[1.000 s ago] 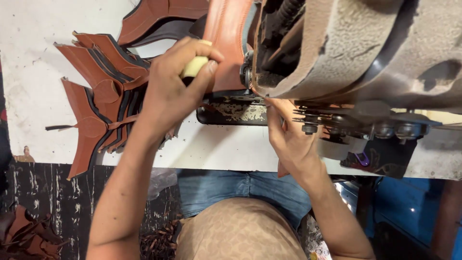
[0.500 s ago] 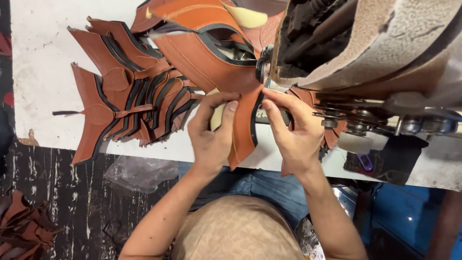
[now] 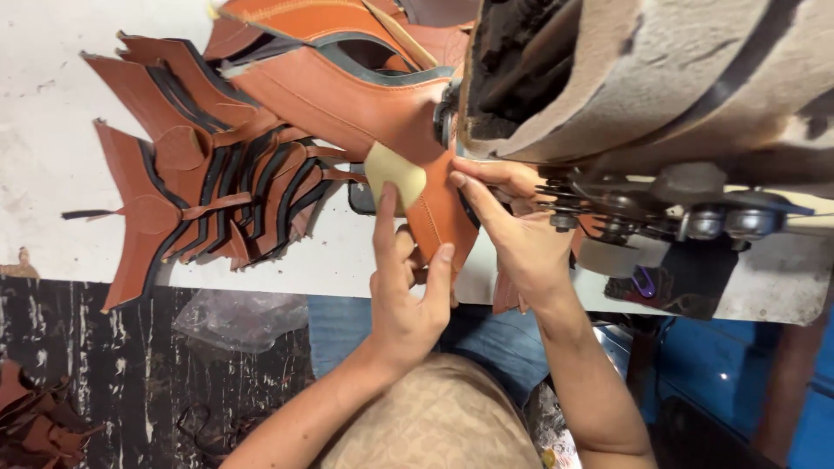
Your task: Stitching leather shoe components using a sewing machine.
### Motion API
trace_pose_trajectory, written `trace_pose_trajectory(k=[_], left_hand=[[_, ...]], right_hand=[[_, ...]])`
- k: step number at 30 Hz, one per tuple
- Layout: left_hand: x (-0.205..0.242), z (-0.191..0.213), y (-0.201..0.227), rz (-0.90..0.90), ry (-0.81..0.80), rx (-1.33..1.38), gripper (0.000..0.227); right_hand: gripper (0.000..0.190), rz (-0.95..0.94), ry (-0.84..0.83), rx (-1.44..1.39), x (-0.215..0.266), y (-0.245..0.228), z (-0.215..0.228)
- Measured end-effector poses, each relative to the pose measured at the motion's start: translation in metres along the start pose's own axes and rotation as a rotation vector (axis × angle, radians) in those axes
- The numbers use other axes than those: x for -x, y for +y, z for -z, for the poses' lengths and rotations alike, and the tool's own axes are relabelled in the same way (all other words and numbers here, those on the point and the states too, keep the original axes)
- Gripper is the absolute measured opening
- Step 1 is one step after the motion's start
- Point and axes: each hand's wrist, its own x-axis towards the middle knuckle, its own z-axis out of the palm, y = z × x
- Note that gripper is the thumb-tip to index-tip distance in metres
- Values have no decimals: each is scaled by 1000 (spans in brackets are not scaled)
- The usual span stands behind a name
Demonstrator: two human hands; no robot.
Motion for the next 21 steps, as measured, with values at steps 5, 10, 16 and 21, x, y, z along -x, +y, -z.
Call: trace_pose_trajectory(k=[5, 10, 16, 21], left_hand=[[2, 0, 4, 224, -20, 179, 75], [-15, 8, 5, 222, -6, 77, 66], [-41, 26, 2, 76, -64, -112, 63], [-66, 35, 7, 8, -125, -182, 62]], right_hand=[[21, -14, 12, -42, -1, -1, -2], [23, 70, 15, 136, -16, 0, 24], [36, 254, 136, 402, -13, 14, 52], [49, 399, 243, 636, -4, 28, 77]])
